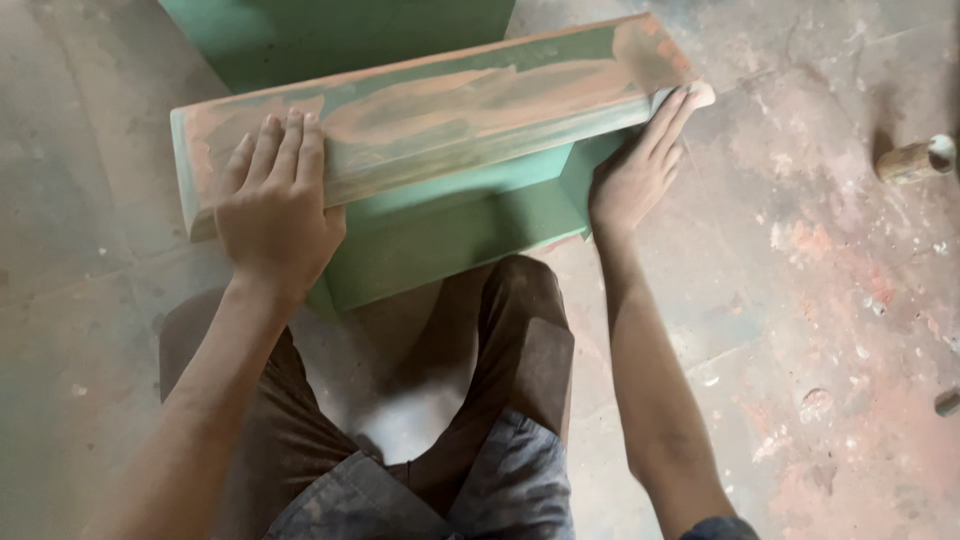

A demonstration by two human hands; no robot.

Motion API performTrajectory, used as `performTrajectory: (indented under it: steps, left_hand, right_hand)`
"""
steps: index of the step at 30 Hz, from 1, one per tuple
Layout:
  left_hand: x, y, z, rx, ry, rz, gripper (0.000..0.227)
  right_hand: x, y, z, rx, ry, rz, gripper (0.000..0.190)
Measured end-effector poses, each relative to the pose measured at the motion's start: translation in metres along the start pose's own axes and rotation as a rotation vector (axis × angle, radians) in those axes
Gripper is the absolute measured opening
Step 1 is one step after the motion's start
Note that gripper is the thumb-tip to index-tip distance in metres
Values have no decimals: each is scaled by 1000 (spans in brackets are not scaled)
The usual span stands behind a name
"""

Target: The person sands the top and side edges of a green-painted wooden drawer or cabinet using a sanding block. The person works on multiple edges and corners, repositioning the piece as needed.

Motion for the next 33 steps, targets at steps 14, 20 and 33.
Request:
performTrajectory:
  steps: [14, 20, 33]
  left_hand:
    - [5, -14, -6, 15, 60, -23, 56]
    - [24, -31, -10, 36, 47, 40, 48]
    - [43, -46, -44, 132, 156, 131, 36]
  right_hand:
    - [-55, -29, -41, -265, -247, 250, 86]
    - [87, -58, 111, -450, 278, 47, 87]
    - [55, -35, 105, -356, 314, -16, 57]
Point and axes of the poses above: each hand's wrist, its own z-axis towards the middle knuckle, its own y-axis out of the palm, x = y × z, the point moved 4 cm from there along z, towards the middle knuckle, and after that the axes turned 11 degrees about y, right-handed, at the moved point
